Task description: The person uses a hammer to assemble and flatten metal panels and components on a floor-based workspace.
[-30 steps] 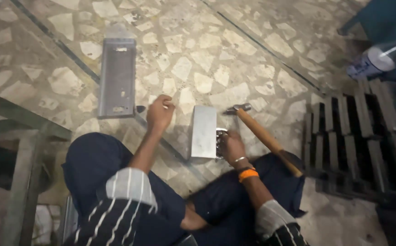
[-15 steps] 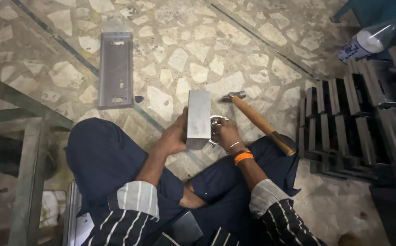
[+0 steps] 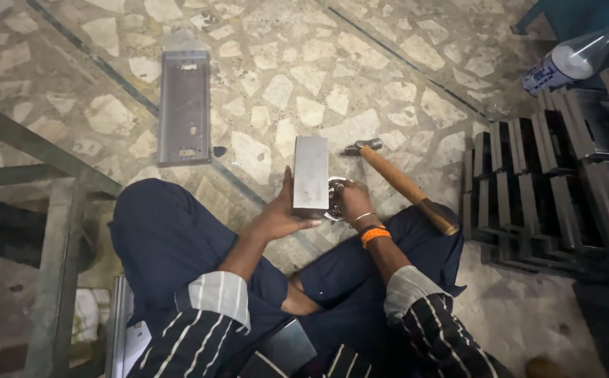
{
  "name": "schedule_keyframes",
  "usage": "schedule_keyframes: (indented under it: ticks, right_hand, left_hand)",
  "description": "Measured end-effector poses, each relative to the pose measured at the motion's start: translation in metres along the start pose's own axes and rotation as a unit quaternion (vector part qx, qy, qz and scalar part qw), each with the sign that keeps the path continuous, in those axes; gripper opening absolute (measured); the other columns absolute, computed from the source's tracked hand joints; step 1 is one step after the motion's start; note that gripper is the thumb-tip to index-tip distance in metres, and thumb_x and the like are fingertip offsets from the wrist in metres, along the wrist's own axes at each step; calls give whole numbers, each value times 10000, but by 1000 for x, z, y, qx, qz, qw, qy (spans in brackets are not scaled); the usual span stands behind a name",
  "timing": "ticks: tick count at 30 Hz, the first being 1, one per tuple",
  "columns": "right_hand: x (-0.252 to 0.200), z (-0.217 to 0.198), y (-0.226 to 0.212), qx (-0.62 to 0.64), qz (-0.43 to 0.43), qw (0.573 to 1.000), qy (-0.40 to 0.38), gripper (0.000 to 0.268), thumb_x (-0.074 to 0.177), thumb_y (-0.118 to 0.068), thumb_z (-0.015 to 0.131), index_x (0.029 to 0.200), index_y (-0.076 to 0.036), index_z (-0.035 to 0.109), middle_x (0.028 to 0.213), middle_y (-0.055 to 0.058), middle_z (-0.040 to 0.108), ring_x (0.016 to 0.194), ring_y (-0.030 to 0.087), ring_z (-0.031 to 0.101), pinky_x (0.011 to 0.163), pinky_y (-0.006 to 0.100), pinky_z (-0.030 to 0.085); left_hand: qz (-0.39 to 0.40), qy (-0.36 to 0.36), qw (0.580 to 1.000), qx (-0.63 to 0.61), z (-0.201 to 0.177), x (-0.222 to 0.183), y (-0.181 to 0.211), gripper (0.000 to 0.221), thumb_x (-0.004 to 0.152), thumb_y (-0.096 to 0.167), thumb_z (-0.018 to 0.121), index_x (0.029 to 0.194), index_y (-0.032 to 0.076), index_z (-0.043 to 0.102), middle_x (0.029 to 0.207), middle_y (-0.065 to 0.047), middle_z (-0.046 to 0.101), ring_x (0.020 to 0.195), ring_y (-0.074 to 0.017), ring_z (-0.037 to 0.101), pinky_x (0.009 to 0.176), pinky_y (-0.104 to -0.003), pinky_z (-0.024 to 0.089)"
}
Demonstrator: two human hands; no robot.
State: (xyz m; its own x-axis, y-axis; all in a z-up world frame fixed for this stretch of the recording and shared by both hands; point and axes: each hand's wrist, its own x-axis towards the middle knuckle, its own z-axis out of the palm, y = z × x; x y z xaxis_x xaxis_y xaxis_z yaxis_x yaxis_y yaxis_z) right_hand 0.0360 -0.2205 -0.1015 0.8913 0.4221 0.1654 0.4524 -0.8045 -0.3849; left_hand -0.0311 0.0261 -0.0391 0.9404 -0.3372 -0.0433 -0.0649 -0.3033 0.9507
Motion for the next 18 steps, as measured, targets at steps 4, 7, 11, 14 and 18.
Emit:
schedule_keyframes:
  ticks: [4,7,11,14,18]
  right_hand:
    - [1,5,2,-44,-23,999,22,163,791,-69,706,949,-42,735,1008,204,704,950,394,680,877,476,539]
    - [-1,-9,-11,24,19,1000,6,209,770,-64,706,977,-46,729,1017,203,699,937,395,681,824,473,541]
    - [-1,-7,-18,5,42,999,16,239,779,-106,746,991,-6,699,1017,230,675,923,430,661,803,505,522]
    - [0,-3,-13,0,58,998,20,213,825,-136,741,977,4,687,1030,233,667,925,432,663,810,501,530]
    - [-6,16,7,38,73,997,10,236,838,-112,695,1015,38,654,1077,246,657,973,419,679,808,472,557]
  left_hand:
    - [-20,8,998,57,0,-4,14,1530,684,453,896,1539,-9,-285,1574,-239,415,1428,-314,468,1127,-343,418]
    - [-49,3,997,60,-2,-7,25,1500,700,464,891,1562,12,-250,1555,-247,440,1395,-318,514,1111,-354,452]
    - [-69,15,994,81,-1,-8,22,1472,689,474,894,1582,25,-187,1552,-244,440,1376,-327,526,1109,-369,451]
    - [-52,23,996,70,2,-8,22,1445,693,474,905,1590,24,-135,1576,-256,391,1383,-330,515,1107,-381,447]
    - [-105,2,994,21,1,-9,26,1445,658,494,848,1613,40,-137,1539,-213,481,1317,-291,608,1081,-354,492]
